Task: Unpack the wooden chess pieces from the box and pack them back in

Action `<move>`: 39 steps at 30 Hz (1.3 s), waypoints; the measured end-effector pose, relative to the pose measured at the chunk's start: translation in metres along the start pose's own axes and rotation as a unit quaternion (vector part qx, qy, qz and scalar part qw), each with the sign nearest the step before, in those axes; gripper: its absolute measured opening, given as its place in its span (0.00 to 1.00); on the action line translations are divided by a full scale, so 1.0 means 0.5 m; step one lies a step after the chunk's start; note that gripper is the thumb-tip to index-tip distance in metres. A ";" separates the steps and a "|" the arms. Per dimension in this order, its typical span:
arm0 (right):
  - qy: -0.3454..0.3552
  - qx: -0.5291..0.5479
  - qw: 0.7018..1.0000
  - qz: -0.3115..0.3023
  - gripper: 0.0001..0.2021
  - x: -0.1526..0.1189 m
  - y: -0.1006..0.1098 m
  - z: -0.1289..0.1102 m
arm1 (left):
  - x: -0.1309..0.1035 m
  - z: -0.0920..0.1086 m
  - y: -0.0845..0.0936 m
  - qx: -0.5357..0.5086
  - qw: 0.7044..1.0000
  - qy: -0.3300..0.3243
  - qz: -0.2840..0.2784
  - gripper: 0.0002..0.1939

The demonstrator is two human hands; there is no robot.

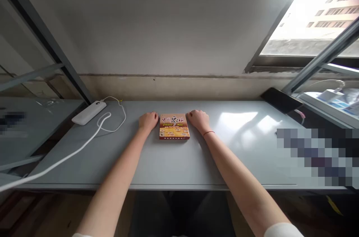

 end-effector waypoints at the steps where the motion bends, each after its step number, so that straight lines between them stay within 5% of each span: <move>1: 0.002 0.002 1.000 0.000 0.22 0.001 0.000 0.000 | 0.003 -0.002 0.000 0.001 1.000 -0.003 0.002 0.20; 39: 0.031 0.093 0.995 -0.009 0.15 -0.021 0.004 0.022 | -0.012 -0.027 0.002 -0.036 0.996 -0.080 -0.013 0.11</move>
Point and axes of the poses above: each hand's wrist, its own x-axis towards the middle knuckle, its own y-axis out of the back of the hand, z = x × y, the point moved 1 cm from there along x, towards the middle knuckle, and after that the axes turned 2 degrees about y, right-handed, at the moved point
